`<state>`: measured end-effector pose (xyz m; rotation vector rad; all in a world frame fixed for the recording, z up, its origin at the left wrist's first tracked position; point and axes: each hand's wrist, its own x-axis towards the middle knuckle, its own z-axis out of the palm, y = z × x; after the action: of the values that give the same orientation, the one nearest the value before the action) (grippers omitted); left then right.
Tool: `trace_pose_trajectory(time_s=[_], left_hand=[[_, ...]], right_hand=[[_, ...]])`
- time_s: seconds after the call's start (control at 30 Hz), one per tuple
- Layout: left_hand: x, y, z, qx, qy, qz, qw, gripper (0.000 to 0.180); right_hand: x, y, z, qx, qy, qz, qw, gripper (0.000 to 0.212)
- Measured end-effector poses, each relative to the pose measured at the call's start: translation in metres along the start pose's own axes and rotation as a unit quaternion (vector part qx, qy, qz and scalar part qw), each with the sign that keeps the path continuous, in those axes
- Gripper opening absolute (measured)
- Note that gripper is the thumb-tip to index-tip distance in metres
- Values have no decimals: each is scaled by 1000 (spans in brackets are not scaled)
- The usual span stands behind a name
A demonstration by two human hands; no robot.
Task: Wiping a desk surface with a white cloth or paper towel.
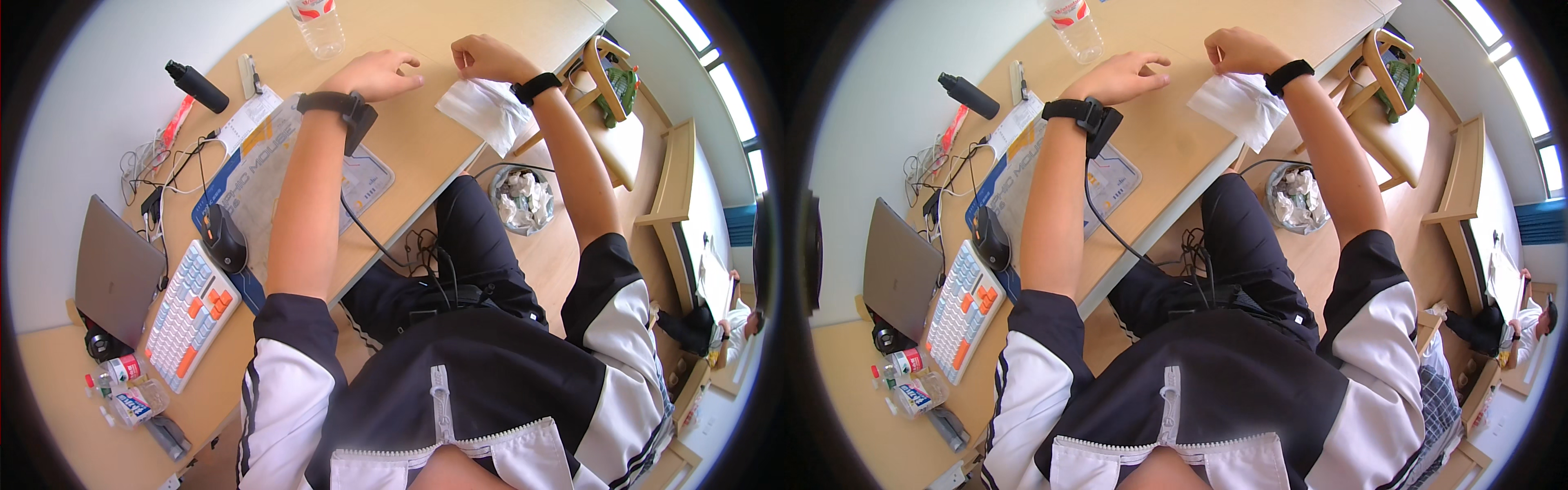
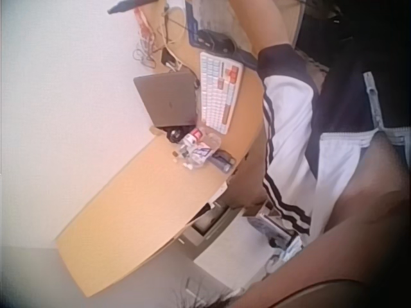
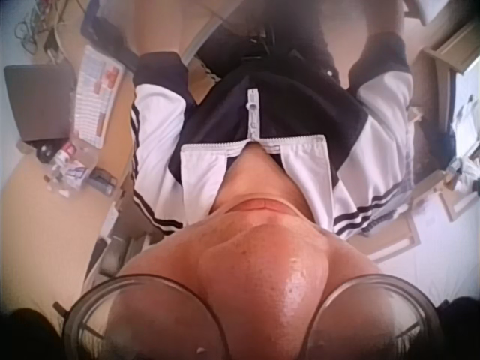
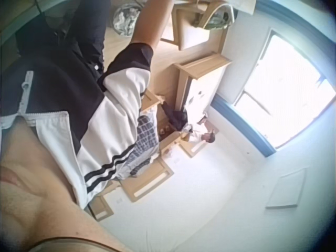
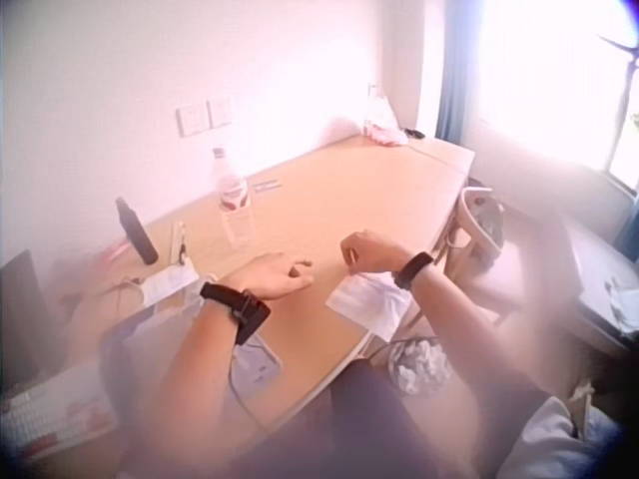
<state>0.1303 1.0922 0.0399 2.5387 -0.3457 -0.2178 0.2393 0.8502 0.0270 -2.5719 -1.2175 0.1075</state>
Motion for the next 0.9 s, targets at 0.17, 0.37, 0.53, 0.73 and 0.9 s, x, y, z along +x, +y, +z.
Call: trace_pose_trajectory(time_s=[0.17,0.37,0.53,0.73,0.9], left_hand=[[2,0,0,0,-2,8,1000,58],[-2,-1,1,-2,24,22,999,58],[2,-1,3,2,7,16,1000,58],[2,-1,1,9,4,7,1000,58],[-1,4,0,13,6,17,1000,58]], right_hand=[[4,3,6,16,45,-8,999,16],[27,-5,18,-18,69,22,997,15],[51,-12,27,-40,94,73,992,14],[39,0,13,29,48,-7,998,15],[4,-2,11,27,63,-63,996,11]])
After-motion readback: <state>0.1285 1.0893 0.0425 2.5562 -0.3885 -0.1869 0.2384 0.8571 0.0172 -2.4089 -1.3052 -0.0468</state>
